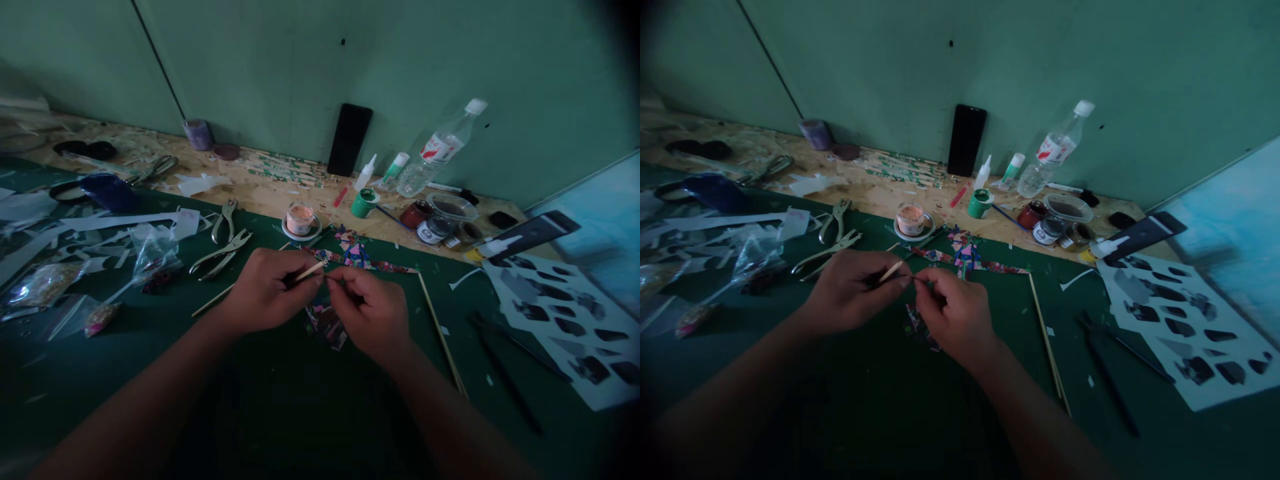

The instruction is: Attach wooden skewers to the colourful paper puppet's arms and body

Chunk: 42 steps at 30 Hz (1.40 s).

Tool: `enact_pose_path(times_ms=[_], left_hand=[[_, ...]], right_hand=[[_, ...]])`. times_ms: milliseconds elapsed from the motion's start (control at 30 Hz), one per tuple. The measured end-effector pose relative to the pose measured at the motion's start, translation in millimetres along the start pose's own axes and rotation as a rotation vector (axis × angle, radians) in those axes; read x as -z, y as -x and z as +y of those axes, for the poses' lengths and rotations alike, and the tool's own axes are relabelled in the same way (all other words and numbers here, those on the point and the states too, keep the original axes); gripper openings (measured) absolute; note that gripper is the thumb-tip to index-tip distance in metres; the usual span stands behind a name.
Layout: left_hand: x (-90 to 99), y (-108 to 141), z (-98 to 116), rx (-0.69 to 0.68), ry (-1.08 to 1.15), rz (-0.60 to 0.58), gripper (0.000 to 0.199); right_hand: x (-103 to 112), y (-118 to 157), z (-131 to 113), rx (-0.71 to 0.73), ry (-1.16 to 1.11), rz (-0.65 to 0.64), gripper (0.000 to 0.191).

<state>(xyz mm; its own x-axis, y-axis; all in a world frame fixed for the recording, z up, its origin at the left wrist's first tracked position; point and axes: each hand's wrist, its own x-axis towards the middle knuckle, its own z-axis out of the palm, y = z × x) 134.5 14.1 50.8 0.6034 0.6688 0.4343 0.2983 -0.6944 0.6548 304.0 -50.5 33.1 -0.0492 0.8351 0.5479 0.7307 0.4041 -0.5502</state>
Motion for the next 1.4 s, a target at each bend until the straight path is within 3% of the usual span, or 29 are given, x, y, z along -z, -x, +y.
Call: enact_pose_path(times_ms=[267,433,567,700,933,1400], left_hand=[[-3.6,-1.1,-0.6,0.099,0.162,-0.029,0.012],[-4.6,-1.0,-1.5,0.127,0.2,-0.036,0.014],[-3.0,-0.4,-0.5,0.102,0.087,-0.056,0.021],[-2.3,2.8,-0.2,0.054,0.025,-0.137,0.036],[-4.4,5.5,-2.1,-0.002,0.076,-0.11,0.015],[-2.4,3.9,-2.6,-0.031,-0.018,-0.175,0.015]], right_hand=[[-0.8,1.0,1.1,0.069,0.078,0.024,0.009],[-1.3,-0.6,-0.6,-0.163,-0.14,0.007,0.008],[3.0,-3.2,-0.9,-0.281,-0.307,-0.019,0.01],[10.6,-4.1,0.8,-0.273,-0.373,-0.036,0.01],[12.5,-2.1,0.6,-0.245,-0.398,-0.121,0.013],[12.6,-3.7,0.7,-0.314,-0.511,-0.169,0.014]])
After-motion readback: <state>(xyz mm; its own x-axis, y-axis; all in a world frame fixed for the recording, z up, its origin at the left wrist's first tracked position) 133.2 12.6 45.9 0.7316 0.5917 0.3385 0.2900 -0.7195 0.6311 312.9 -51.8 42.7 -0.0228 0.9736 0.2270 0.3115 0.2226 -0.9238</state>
